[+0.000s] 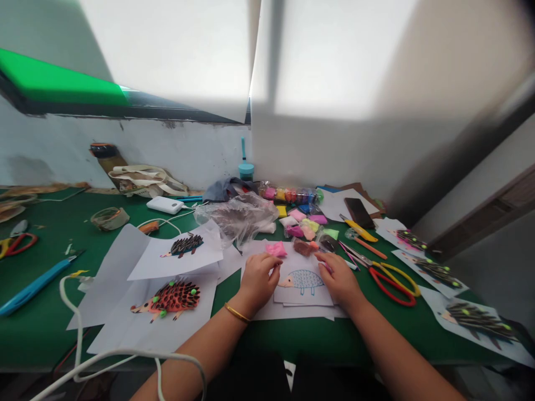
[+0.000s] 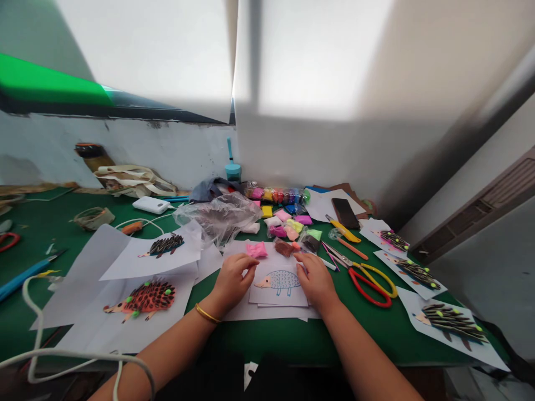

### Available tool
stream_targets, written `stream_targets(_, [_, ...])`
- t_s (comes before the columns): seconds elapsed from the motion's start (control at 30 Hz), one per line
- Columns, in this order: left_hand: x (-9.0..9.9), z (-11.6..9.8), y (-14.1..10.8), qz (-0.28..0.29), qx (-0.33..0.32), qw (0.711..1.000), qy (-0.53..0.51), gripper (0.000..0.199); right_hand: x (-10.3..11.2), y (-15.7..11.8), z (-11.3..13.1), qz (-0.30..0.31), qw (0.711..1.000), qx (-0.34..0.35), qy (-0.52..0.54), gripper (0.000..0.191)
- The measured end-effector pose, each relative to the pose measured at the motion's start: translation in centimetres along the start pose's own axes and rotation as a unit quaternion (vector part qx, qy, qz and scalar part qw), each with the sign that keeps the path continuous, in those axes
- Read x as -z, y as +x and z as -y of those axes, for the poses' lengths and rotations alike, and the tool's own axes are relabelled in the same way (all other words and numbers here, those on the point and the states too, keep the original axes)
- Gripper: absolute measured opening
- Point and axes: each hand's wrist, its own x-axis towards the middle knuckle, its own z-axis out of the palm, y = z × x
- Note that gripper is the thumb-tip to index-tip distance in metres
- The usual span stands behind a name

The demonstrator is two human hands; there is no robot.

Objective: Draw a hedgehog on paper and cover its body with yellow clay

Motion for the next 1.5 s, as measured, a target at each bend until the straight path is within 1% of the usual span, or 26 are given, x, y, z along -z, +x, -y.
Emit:
stream_targets(0.07, [0.0,0.0,0.0,0.005,0.001,1.000,0.000,0.015,0.0,0.0,-0.1,0.004,1.000,0.001,-0.002,0.034])
stream_targets(0.17, [0.2,-0.1,0.1,0.015,0.010,1.000,0.013,0.004,-0.1,0.0,-0.2,0.005,1.000,0.002,-0.003,0.034])
stream_targets(0.3, [0.6,-0.5,0.1,0.017,0.013,0.999,0.044,0.021,-0.1,0.0,-0.2,0.000,1.000,0.003,-0.005,0.034])
stream_targets(0.37, [0.7,-0.7,0.2,0.016,0.019,0.998,0.054,0.023,-0.1,0.0,-0.3,0.000,1.000,0.002,-0.006,0.034])
stream_targets(0.47, [0.7,-0.8,0.2,0.016,0.033,0.998,0.054,0.017,-0.1,-0.1,-0.3,0.004,1.000,0.004,-0.006,0.034])
stream_targets(0.57, [0.6,-0.8,0.1,0.023,0.033,0.998,0.044,0.008,-0.1,-0.1,-0.3,0.008,1.000,0.004,-0.005,0.035])
stream_targets(0.63, [0.7,-0.9,0.2,0.031,0.032,0.998,0.044,0.009,-0.1,0.0,-0.3,0.010,1.000,0.001,-0.005,0.035])
stream_targets(0.77, [1.7,-2.1,0.6,0.042,0.008,0.996,0.074,0.024,-0.1,0.0,-0.2,0.017,1.000,0.002,-0.005,0.034])
stream_targets(0.83, [2.5,-2.8,0.8,0.036,-0.009,0.995,0.091,0.020,-0.1,0.0,-0.3,0.019,1.000,0.007,-0.006,0.034])
stream_targets(0.93, [3.3,-3.3,0.8,0.034,-0.017,0.994,0.100,0.007,-0.2,0.1,-0.4,0.016,1.000,0.008,-0.006,0.034])
stream_targets(1.03, [3.4,-2.9,0.5,0.056,-0.012,0.992,0.110,0.009,-0.1,0.1,-0.4,0.016,1.000,0.005,-0.001,0.034])
stream_targets(1.17, [2.5,-1.4,-0.3,0.099,-0.003,0.986,0.130,0.016,-0.1,0.1,-0.5,0.020,1.000,0.001,0.001,0.034])
stream_targets(1.2, [2.2,-1.1,-0.5,0.105,0.000,0.986,0.131,0.016,-0.1,0.1,-0.5,0.021,1.000,0.002,0.002,0.034])
stream_targets(1.27, [1.7,-0.5,-0.7,0.121,0.014,0.985,0.123,0.012,-0.1,0.1,-0.4,0.019,1.000,0.003,0.004,0.034])
stream_targets(1.37, [1.3,0.0,-0.9,0.147,0.026,0.984,0.101,0.012,-0.1,0.1,-0.3,0.010,1.000,0.000,0.007,0.034])
stream_targets(1.5, [1.1,0.2,-1.0,0.157,0.020,0.983,0.088,0.015,0.0,0.1,0.0,0.003,1.000,0.003,0.008,0.034])
